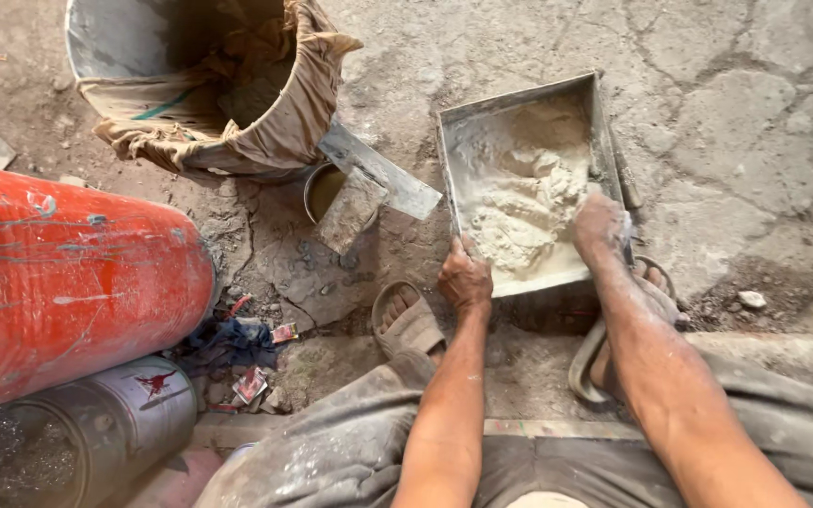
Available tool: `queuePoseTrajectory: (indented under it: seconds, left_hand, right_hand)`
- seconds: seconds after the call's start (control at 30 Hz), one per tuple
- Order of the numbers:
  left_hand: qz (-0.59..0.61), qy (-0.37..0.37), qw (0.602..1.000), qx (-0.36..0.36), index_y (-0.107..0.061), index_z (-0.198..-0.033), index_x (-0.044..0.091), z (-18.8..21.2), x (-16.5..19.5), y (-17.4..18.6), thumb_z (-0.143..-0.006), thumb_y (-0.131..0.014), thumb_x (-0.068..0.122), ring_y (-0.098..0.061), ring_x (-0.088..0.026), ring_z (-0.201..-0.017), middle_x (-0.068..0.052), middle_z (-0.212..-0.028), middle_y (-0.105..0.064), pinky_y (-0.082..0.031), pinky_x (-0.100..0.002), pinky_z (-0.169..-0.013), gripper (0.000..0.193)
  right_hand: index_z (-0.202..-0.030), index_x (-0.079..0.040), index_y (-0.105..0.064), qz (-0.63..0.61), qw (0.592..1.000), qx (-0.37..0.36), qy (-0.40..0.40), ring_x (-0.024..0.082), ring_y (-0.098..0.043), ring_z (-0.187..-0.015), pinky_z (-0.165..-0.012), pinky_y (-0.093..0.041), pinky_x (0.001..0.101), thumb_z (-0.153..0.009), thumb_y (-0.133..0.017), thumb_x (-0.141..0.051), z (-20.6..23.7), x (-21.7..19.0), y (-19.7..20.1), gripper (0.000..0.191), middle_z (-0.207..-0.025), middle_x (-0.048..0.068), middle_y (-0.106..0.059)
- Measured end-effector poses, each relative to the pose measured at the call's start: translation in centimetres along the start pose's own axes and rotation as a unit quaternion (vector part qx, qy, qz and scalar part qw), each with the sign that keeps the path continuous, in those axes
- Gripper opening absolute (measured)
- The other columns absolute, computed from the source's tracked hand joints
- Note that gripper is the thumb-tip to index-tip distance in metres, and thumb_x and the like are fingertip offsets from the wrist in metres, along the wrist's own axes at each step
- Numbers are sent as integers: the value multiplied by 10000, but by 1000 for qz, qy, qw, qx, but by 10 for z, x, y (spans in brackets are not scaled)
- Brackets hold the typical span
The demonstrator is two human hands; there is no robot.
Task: The person sits on the ground and mixes putty in a square metal box. They add water from a small can to the powder, stir and fold the mixture with a trowel until it forms a paste, then scoop the mixed putty into a bucket.
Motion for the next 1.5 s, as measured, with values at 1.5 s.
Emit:
queuePoseTrajectory:
  seconds: [1.5]
  left_hand:
    - [18,-25,999,-24,-754,-989,89,-32,4,21,-1075,-457,368,-689,-257,-706,-126,-915,-747,-568,-423,-604,417]
  right_hand:
    - [-1374,-164,-615,-18,994,-56,89,139,-511,-594,-488,-475,317,-1165,-403,-229,1,-6,39,306,-878,100,-700]
Point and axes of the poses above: each hand's wrist, its own z-axis away from the middle knuckle, its own y-axis out of the back of the hand, x = y × z, the point moved 7 cm from there along -z, towards the middle knuckle
